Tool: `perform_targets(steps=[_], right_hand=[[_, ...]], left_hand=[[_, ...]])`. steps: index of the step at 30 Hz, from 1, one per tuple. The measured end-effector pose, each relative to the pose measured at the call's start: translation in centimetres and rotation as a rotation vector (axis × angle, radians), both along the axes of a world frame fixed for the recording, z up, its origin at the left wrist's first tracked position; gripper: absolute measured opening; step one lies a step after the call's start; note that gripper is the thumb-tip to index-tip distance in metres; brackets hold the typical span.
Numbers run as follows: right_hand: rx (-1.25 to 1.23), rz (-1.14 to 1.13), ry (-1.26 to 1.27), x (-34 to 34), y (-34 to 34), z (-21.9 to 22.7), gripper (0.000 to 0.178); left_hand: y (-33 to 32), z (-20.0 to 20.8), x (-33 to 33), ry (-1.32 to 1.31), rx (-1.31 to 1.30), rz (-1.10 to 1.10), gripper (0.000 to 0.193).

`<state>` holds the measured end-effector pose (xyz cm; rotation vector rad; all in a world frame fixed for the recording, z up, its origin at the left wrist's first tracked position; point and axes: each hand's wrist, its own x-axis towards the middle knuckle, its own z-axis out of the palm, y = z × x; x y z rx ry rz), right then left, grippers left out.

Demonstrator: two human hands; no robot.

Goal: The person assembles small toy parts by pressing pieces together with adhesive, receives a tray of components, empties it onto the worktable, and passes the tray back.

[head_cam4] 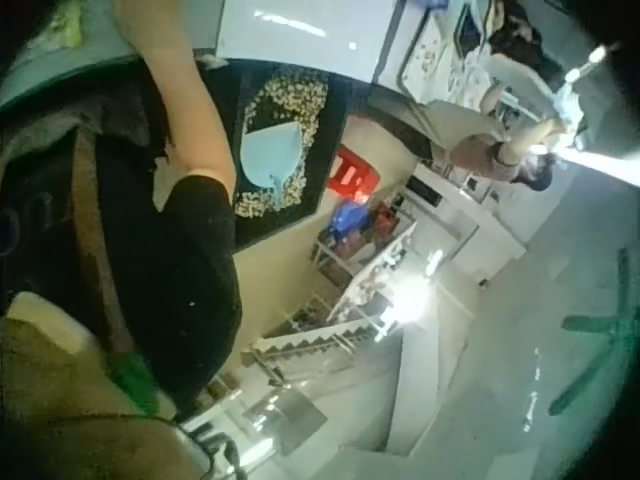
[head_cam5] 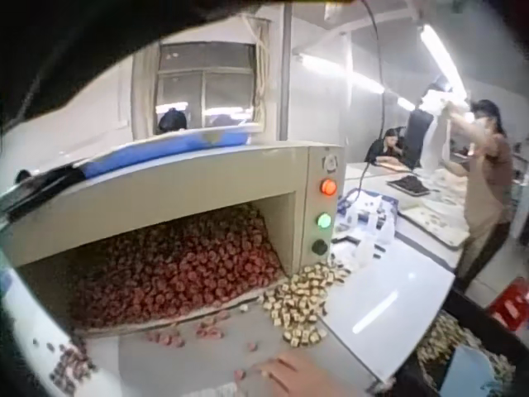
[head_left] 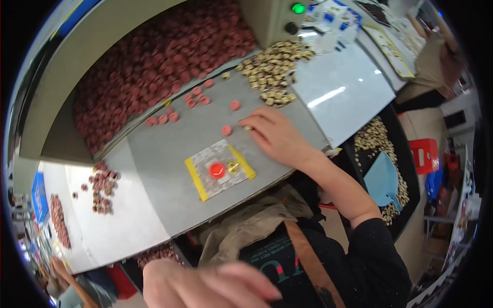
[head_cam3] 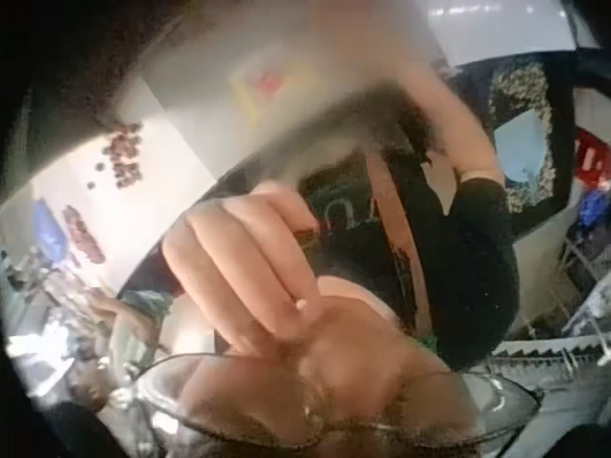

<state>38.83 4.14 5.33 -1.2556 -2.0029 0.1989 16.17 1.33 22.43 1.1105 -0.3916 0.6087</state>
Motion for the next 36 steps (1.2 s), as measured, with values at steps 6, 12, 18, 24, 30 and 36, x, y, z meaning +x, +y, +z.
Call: perform_targets(steps=[6, 12, 18, 24, 30, 36], right_hand=[[-0.085, -0.139, 0.014, 0.6, -0.8, -0.4, 0.025], [-0.057, -0.073, 0.02, 1.0, -1.1, 0.3, 0.025], [-0.063, -0.065, -0.088, 2.4, -0.5, 0.8, 0.02], [-0.127, -0.079, -0.279, 1.8, 0.4, 0.8, 0.015], [-0.205, -0.074, -0.369, -0.1, 1.0, 2.1, 0.013], [-0.155, -0.083, -0.351, -1.2, 0.9, 2.0, 0.014]], left_hand=[[5.8, -8.4, 1.2, 0.892, 0.583, 0.792, 0.025], [10.0, -13.7, 4.4, 1.071, 0.692, 0.824, 0.024], [10.7, -13.8, 2.4, 1.03, 0.573, 0.99, 0.02], [7.3, -14.0, -2.7, 0.864, -0.353, 1.099, 0.022], [3.0, -15.6, -5.1, 0.515, -0.654, 0.892, 0.022], [1.9, -16.7, -4.7, 0.422, -0.841, 0.874, 0.025]])
